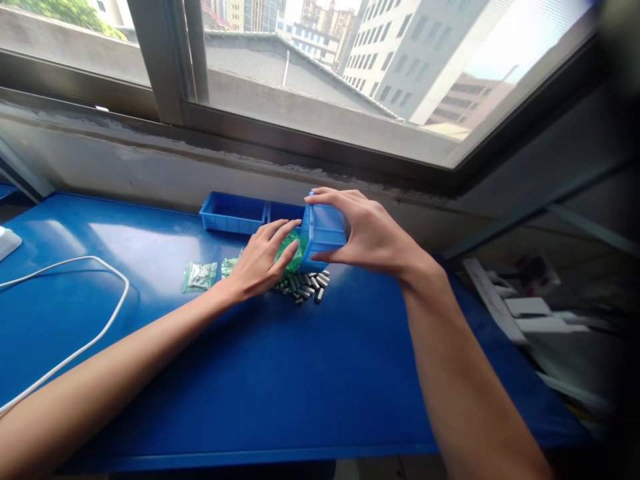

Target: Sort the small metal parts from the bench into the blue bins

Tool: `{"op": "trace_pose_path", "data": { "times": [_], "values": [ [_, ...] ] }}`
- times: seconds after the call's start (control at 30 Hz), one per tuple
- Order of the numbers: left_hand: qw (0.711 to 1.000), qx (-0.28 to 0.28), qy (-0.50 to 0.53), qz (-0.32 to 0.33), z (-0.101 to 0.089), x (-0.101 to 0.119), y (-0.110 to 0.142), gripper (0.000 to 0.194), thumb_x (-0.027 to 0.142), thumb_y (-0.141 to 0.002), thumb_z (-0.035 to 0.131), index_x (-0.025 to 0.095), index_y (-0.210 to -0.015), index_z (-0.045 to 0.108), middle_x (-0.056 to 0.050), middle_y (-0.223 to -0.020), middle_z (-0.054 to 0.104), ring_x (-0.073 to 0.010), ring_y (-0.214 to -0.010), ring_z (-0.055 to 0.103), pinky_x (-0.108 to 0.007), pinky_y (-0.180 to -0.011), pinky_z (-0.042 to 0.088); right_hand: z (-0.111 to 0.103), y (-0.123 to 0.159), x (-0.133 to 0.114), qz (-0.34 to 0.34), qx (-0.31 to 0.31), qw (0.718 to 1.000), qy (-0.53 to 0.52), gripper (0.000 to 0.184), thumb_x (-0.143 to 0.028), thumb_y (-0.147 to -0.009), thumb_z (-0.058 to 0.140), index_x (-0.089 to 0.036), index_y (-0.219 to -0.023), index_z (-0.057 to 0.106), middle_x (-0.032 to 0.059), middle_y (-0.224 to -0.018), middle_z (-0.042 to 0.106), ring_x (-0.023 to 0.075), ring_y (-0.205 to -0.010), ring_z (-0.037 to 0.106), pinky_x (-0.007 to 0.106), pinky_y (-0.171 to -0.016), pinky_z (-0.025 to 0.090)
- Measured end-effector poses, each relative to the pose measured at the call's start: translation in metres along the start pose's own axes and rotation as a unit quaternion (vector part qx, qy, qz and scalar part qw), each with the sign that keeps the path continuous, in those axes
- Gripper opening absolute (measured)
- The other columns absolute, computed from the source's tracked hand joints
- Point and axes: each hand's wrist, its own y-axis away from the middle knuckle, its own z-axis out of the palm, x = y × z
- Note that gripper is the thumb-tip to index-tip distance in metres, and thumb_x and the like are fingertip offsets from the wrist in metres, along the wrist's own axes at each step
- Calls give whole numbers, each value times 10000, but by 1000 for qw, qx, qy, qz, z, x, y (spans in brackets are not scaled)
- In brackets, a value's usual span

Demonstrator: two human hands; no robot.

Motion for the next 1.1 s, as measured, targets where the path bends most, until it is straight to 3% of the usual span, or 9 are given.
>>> {"op": "trace_pose_path", "data": {
  "times": [0.13,0.23,0.4,0.6,0.77,0.97,1.1],
  "values": [
    [999,-16,-23,31,9,5,-2,517,454,-1044,331,231,-1504,409,-106,-1543,431,-255,-1422,393,-437,-1195,320,-7,9,2,-6,-8,1000,4,707,-438,-585,907,-296,-1235,669,19,-1364,616,364,-1345,485,593,-1160,360],
    [995,-47,-76,47,17,7,-3,493,458,-1029,373,221,-1442,501,-116,-1566,401,-304,-1440,358,-487,-1184,322,-14,16,3,0,-7,1000,11,703,-430,-590,910,-302,-1239,673,16,-1390,601,367,-1363,468,599,-1166,351],
    [985,-83,-135,62,26,10,-7,408,417,-1017,405,199,-1244,666,-112,-1342,626,-333,-1370,436,-521,-1129,378,-32,34,6,69,43,995,-50,684,-420,-509,944,-298,-1148,730,18,-1299,643,397,-1329,508,612,-1146,363],
    [978,-81,-165,98,31,21,-18,321,347,-983,470,200,-1105,729,-127,-1323,627,-353,-1345,449,-531,-1057,437,-47,73,43,119,85,986,-75,799,-501,-543,927,-265,-1261,667,44,-1278,654,368,-1260,575,542,-1105,453],
    [972,-99,-172,123,39,30,-31,326,348,-984,467,195,-1108,726,-138,-1312,629,-348,-1339,457,-528,-1053,445,-25,98,98,178,213,953,-120,896,-557,-525,924,-267,-1301,582,63,-1307,627,334,-1296,549,484,-1112,455],
    [963,-148,-191,120,55,41,-41,380,397,-1000,438,170,-1126,715,-157,-1217,666,-380,-1296,495,-551,-1033,453,18,108,149,240,269,910,-206,969,-619,-583,858,-279,-1383,432,114,-1474,515,303,-1285,578,457,-1067,502],
    [965,-124,-204,106,64,42,-44,397,390,-1004,429,143,-1175,689,-185,-1307,618,-403,-1360,430,-556,-1059,429,37,110,171,280,279,894,-209,967,-608,-586,846,-233,-1392,464,154,-1500,498,322,-1384,490,477,-1134,433]
  ]
}}
